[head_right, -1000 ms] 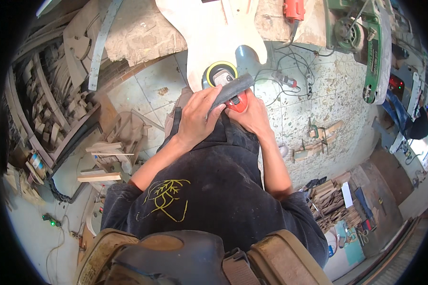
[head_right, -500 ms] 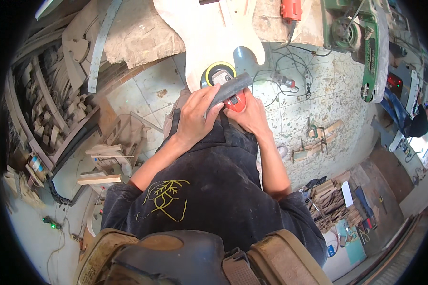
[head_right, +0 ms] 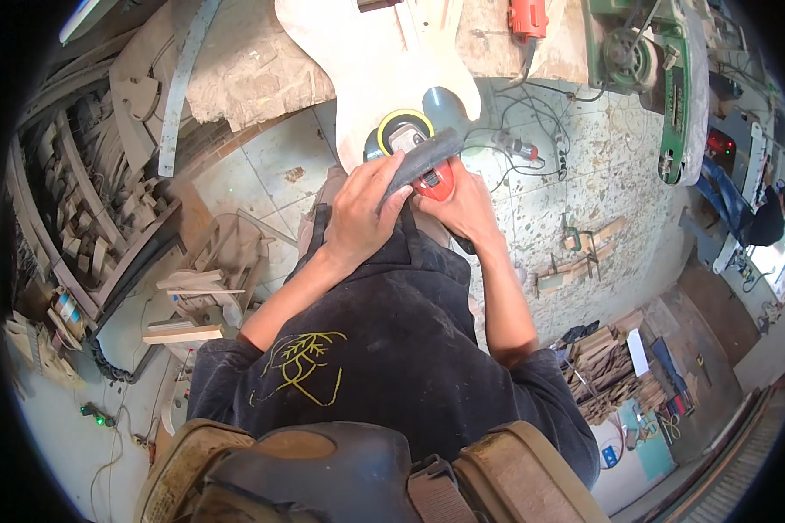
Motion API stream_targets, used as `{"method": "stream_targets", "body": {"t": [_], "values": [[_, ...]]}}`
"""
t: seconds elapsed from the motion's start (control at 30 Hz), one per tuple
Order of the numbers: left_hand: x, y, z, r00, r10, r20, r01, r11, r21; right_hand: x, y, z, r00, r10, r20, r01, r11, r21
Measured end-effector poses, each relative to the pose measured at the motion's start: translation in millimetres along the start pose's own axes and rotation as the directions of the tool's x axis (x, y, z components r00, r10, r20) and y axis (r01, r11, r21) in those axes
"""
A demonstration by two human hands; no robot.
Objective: The person sands the surface and sides of a wooden guitar body using an orbital sander.
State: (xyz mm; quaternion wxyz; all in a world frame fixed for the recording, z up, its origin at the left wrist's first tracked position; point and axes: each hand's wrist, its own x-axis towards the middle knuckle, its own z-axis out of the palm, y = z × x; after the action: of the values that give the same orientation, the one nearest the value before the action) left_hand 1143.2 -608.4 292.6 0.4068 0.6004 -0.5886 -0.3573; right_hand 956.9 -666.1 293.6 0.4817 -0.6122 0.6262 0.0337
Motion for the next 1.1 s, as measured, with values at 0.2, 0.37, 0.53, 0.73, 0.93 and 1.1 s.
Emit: {"method": "stream_targets", "body": {"t": [0.2, 0.37, 0.53, 0.73, 0.93, 1.1], "values": [[8, -4, 0, 1.0, 0.004, -0.028, -0.004, 1.0, 0.024, 9, -3, -3, 1.0, -0.028, -0.004, 0.028, 0.999, 0.024], [4, -1, 8, 1.0, 0.007, -0.023, -0.008, 1.0, -0.01, 3, 10, 0, 1.0, -0.015, 0.002, 0.015, 0.999, 0.045], [14, 0, 5, 0.999, 0.031, -0.034, -0.031, 0.999, -0.007, 10, 0, -9, 1.0, -0.029, 0.008, 0.028, 0.998, 0.054], [18, -1, 8, 0.999, 0.015, -0.034, -0.015, 1.0, -0.001, 12, 2, -12, 0.999, -0.039, 0.004, 0.038, 0.998, 0.048], [19, 1, 13, 0.999, 0.04, -0.01, -0.04, 0.999, -0.015, 11, 5, -17, 0.999, -0.036, 0.013, 0.035, 0.999, 0.032], [28, -1, 12, 0.999, 0.019, -0.035, -0.019, 1.0, 0.013, 23, 5, -22, 0.998, -0.062, 0.014, 0.061, 0.998, 0.023]]}}
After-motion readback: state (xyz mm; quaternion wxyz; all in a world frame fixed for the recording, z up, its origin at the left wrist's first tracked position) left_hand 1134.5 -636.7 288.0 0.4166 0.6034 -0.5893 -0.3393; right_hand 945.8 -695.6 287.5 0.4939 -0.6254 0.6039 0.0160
